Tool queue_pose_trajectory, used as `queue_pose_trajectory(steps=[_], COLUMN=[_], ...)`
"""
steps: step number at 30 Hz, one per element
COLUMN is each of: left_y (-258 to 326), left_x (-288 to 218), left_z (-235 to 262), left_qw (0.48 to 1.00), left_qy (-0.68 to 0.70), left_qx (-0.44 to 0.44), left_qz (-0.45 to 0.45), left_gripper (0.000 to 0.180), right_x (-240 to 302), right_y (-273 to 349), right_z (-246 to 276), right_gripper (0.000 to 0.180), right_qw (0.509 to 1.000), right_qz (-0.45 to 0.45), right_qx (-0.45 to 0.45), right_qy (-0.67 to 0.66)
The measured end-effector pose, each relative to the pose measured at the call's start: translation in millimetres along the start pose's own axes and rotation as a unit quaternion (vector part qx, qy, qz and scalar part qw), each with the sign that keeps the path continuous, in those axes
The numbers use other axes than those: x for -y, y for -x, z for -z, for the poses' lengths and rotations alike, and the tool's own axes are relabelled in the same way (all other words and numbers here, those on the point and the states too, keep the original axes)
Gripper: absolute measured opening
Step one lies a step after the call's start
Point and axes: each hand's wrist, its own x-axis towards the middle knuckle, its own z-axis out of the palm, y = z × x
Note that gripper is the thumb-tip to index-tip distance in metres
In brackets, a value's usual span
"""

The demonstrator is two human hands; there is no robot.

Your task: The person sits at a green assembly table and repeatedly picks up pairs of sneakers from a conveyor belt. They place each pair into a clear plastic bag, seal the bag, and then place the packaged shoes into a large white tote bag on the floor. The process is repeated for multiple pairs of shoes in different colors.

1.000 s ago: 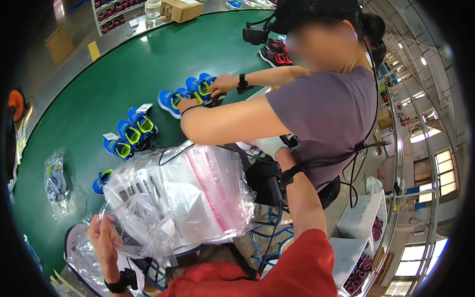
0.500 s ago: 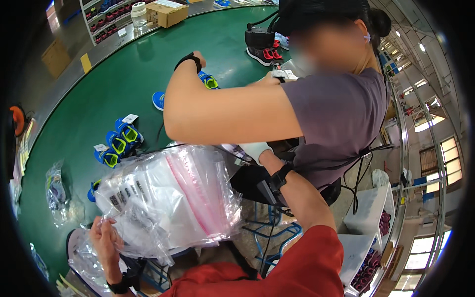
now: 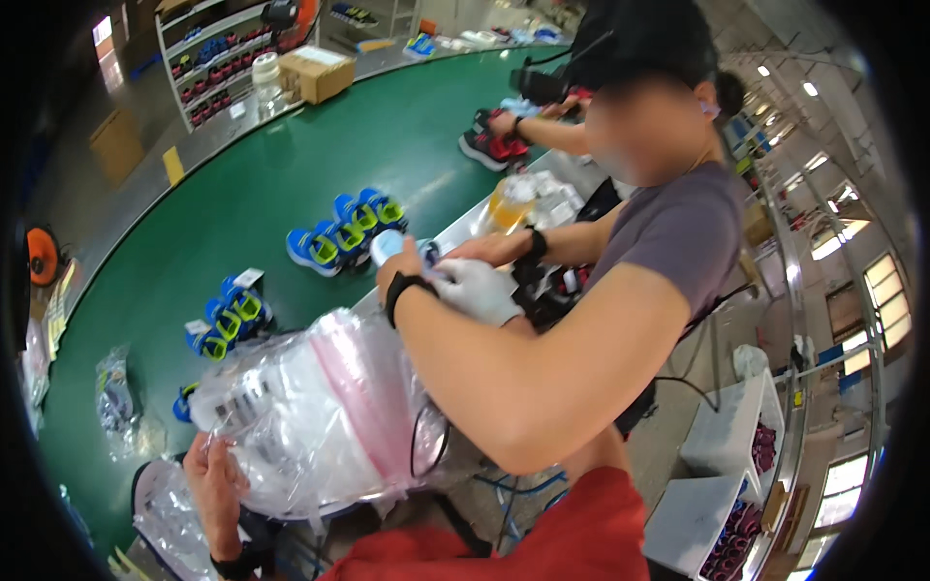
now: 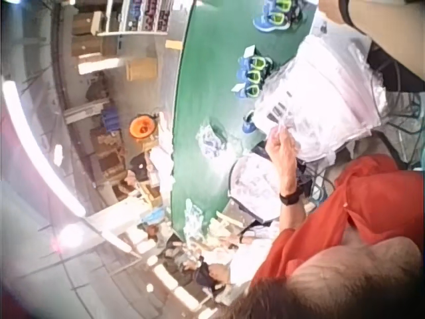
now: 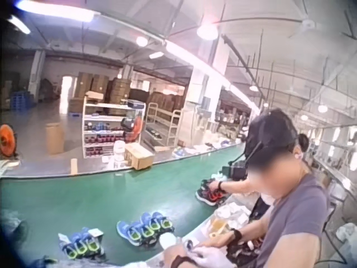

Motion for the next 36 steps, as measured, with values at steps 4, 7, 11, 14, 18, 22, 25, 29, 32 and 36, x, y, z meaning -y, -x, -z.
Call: queue_pose_trajectory(steps=[4,7,11,14,18,22,25,29,32,36], left_y=[0,-1,-9,-2,-4,-17,-26,-28,-20,-17], left_x=[10,15,8,-3,-1,3,2,-15,-35,-60], left_z=[6,11,20,34,55,70,65,52,52,95], left_qw=[0.999,0.998,0.995,0.996,0.998,0.995,0.997,0.996,0.995,0.987], left_qy=[0.019,0.037,0.055,0.037,0.043,0.091,0.067,0.074,0.054,0.037], left_qx=[0.02,0.024,0.05,0.043,0.013,0.001,0.003,0.057,0.056,-0.031], left_qz=[-0.027,-0.041,-0.064,-0.065,-0.042,-0.035,-0.047,-0.013,-0.069,-0.152], left_gripper=[0.02,0.02,0.02,0.02,0.021,0.022,0.022,0.019,0.019,0.021], right_x=[11,21,39,52,72,105,147,186,216,238], right_y=[-19,-51,-91,-115,-61,88,137,119,94,66], right_z=[4,14,40,64,105,93,39,-19,-34,-13], right_gripper=[0.031,0.03,0.029,0.028,0.025,0.016,0.027,0.012,0.012,0.012], right_qw=[0.998,0.988,0.949,0.9,0.836,0.805,0.954,0.975,0.952,0.947], right_qz=[0.006,0.011,0.032,0.073,0.112,0.088,-0.094,-0.009,0.158,0.271], right_qx=[-0.049,-0.121,-0.258,-0.341,-0.422,-0.457,-0.196,0.016,0.033,-0.009], right_qy=[-0.043,-0.097,-0.18,-0.261,-0.332,-0.367,-0.204,-0.219,-0.259,-0.175])
